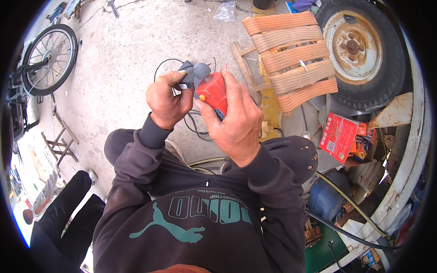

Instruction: The person uses pliers to trim a small black plastic component, then uses a rotary tool to smooth its edges. They then attach the component to the handlebar of an electric bicycle and connect wires.

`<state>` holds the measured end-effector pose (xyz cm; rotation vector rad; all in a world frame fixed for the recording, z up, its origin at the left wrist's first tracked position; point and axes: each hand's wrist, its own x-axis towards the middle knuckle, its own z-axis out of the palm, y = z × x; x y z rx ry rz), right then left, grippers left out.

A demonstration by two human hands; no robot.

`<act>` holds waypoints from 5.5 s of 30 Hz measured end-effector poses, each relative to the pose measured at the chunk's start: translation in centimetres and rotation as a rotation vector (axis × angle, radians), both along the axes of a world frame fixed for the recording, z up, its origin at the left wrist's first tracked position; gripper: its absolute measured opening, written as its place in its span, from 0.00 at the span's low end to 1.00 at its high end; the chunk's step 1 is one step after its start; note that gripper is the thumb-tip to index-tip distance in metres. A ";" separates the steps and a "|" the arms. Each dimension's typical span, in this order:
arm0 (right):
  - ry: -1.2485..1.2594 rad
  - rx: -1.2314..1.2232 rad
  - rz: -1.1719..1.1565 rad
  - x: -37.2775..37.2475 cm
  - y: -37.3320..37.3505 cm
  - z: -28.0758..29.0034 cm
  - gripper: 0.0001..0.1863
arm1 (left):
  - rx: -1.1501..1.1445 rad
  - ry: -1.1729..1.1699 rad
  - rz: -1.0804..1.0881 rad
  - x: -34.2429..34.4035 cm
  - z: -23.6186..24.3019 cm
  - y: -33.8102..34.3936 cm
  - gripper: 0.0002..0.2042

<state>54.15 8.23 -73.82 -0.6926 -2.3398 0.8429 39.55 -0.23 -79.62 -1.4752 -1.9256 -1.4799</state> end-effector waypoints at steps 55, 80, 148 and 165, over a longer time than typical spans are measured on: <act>-0.029 0.076 -0.032 0.0 0.8 -0.2 0.35 | -0.011 -0.132 0.018 0.8 0.5 0.1 0.12; -0.080 -0.106 -0.053 -0.1 0.7 0.7 0.31 | -0.036 -0.682 0.013 1.6 0.9 0.9 0.07; -0.051 0.090 -0.039 2.1 2.0 1.6 0.35 | 0.050 0.324 -0.076 -1.2 0.3 0.3 0.18; -0.039 0.158 0.023 1.5 1.2 1.1 0.37 | 0.031 0.226 -0.089 -0.6 0.3 0.1 0.22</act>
